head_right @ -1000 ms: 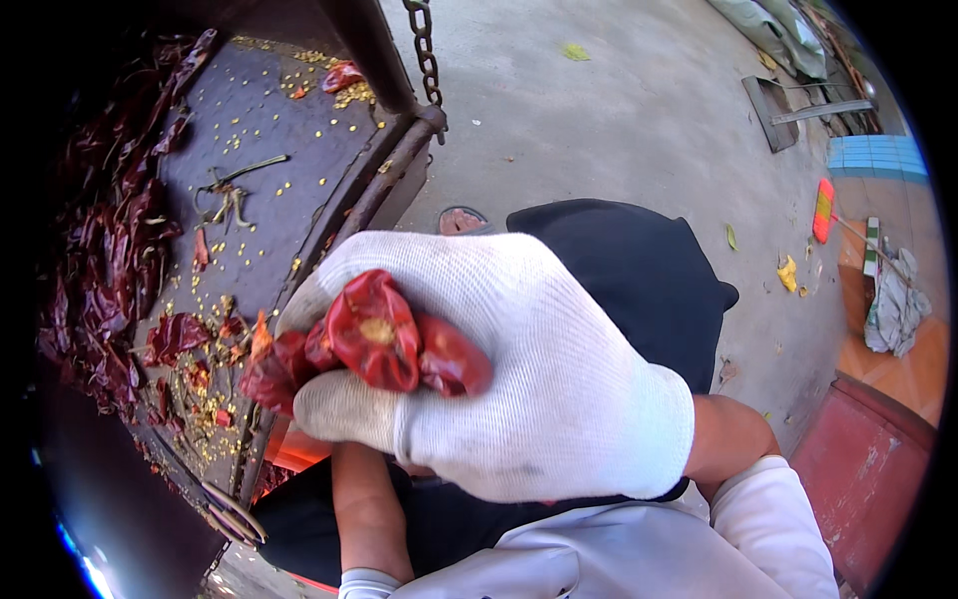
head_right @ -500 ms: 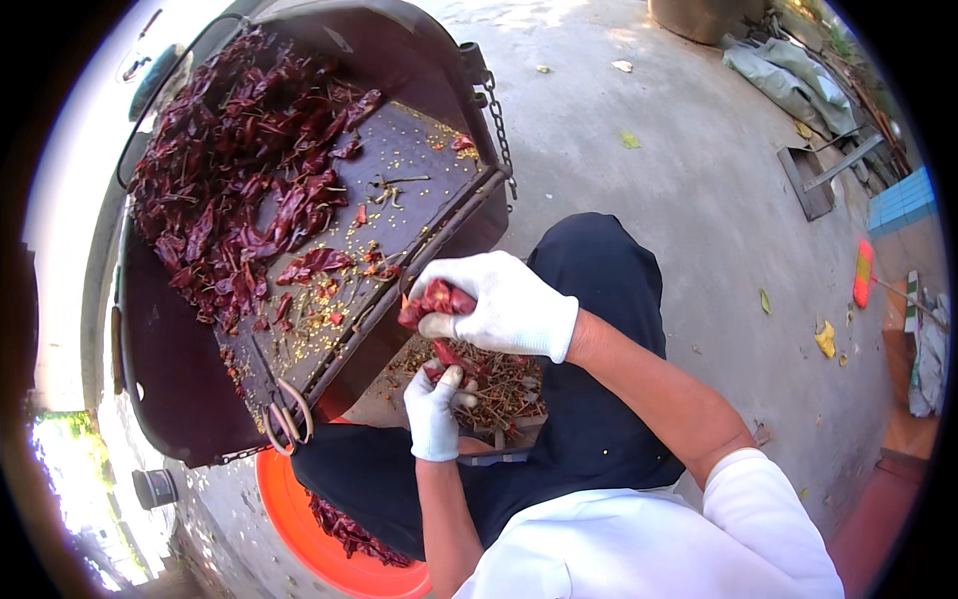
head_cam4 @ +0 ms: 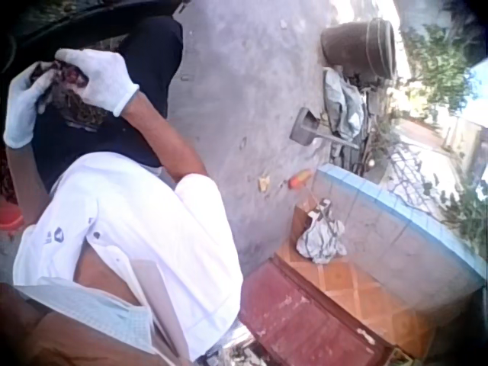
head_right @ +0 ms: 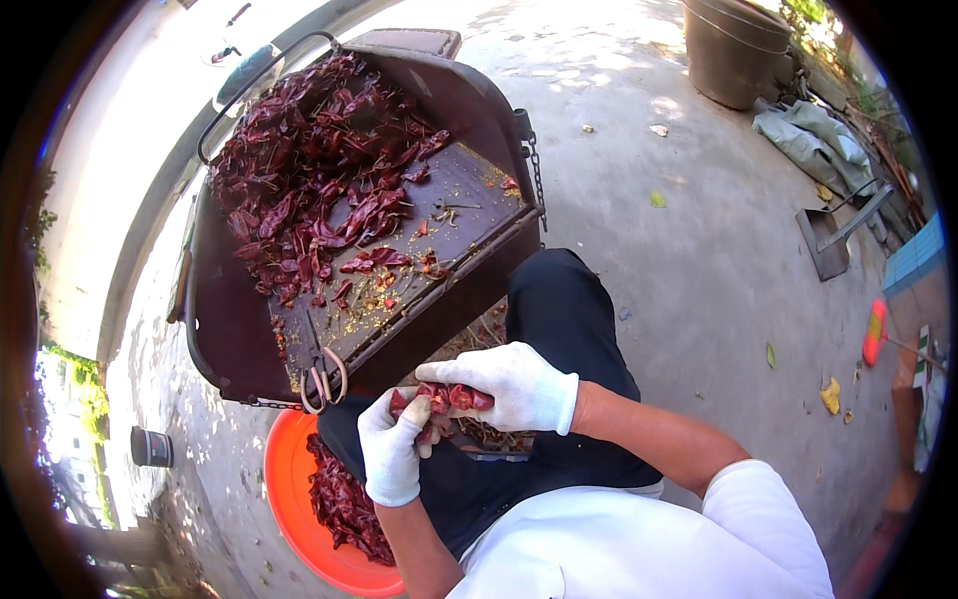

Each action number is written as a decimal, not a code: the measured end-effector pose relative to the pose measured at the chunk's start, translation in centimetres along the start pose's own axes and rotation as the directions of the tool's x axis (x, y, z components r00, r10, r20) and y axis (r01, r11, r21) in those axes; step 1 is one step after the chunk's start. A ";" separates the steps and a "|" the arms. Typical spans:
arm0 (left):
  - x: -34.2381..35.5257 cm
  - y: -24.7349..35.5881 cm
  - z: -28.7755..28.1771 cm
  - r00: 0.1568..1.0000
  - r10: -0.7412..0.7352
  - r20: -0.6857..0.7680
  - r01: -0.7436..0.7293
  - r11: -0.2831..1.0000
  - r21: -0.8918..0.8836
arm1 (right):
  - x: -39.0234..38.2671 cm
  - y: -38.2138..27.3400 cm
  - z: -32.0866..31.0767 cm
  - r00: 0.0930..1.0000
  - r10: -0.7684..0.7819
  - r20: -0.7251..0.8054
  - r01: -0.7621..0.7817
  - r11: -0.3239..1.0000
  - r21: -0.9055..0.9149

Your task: The person removes seeds from dried red chilies by hand and using scissors, placing the cleaned chili pieces into a red bucket.

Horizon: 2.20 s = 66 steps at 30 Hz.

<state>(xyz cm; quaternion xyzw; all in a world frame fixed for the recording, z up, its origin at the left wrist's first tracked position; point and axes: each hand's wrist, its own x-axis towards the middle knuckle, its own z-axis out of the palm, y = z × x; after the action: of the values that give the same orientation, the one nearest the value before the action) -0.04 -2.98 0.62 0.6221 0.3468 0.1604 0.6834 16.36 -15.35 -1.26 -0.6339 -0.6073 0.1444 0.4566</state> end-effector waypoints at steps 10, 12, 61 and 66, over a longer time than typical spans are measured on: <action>-2.7 0.6 -0.1 0.941 0.246 -0.235 -0.268 0.961 -0.068 | -0.5 -3.0 0.0 0.864 0.466 0.191 -0.436 0.504 0.746; -3.2 0.8 0.3 0.933 0.261 -0.248 -0.264 0.964 0.021 | -0.3 -3.2 -0.2 0.830 0.500 0.249 -0.487 0.432 0.759; -2.7 -10.3 -2.0 0.912 0.126 -0.391 -0.125 0.992 0.027 | 12.9 -6.8 11.6 0.917 0.399 0.017 -0.298 0.656 0.694; -1.9 -12.0 -0.5 0.959 0.228 -0.168 -0.191 0.958 0.212 | 13.5 -10.7 15.2 0.859 0.016 0.512 -0.084 0.990 0.110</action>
<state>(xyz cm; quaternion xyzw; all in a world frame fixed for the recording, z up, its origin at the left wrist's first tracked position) -4.24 -5.94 -10.38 0.7008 0.3565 0.2566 0.5621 1.24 1.30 3.59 -0.5579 -0.6792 0.3575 0.3157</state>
